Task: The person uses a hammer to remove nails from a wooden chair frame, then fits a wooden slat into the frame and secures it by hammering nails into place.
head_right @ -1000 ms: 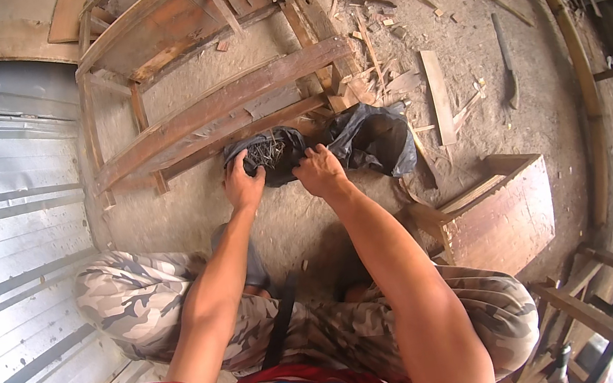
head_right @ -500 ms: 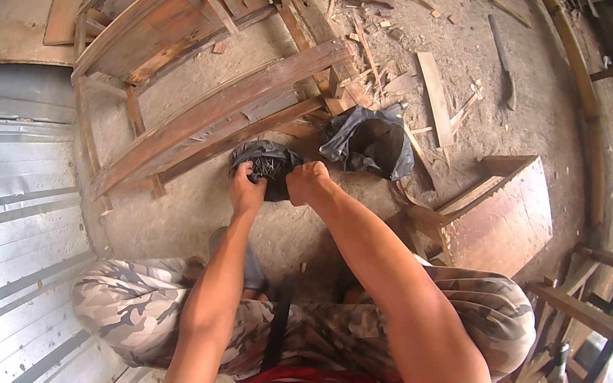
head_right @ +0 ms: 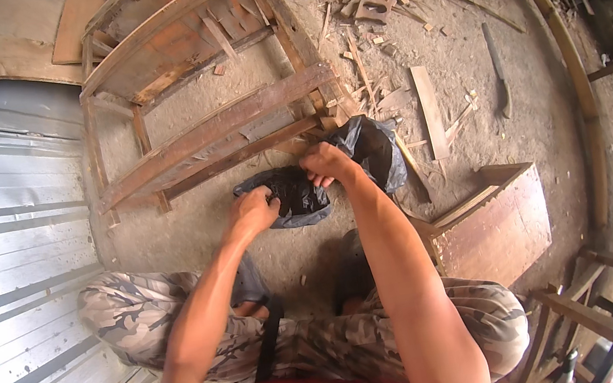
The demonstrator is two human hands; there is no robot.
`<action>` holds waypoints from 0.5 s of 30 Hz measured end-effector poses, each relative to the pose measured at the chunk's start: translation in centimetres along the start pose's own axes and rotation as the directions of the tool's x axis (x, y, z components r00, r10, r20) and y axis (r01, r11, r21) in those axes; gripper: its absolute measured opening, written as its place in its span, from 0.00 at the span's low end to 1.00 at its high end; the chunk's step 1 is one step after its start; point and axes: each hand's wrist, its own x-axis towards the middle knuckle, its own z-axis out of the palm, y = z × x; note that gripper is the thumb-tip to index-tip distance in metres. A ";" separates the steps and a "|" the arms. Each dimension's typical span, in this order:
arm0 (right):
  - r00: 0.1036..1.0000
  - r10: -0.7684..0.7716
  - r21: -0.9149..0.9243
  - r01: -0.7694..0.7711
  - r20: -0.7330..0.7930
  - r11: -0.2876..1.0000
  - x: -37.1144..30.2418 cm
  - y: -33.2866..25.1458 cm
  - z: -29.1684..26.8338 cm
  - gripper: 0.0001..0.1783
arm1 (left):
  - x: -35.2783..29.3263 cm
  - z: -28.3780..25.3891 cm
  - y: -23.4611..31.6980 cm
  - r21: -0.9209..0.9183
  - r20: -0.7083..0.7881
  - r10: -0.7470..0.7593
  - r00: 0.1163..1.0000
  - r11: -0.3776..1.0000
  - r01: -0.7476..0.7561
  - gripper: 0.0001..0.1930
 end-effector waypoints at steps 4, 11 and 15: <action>0.976 0.056 0.519 0.063 -0.209 0.853 0.0 -1.2 -1.0 0.17 | -2.7 -8.3 4.2 0.098 -0.124 0.251 0.960 0.966 -0.240 0.17; 0.687 0.120 0.509 0.396 -0.716 0.764 1.9 -1.9 -1.3 0.16 | -0.1 -13.8 3.8 0.474 -0.559 0.640 0.527 0.769 -0.430 0.32; 0.451 0.091 0.289 0.394 -0.888 0.872 1.7 -1.5 -2.1 0.25 | 2.8 -12.7 4.5 0.481 -0.610 0.607 0.509 0.795 -0.371 0.38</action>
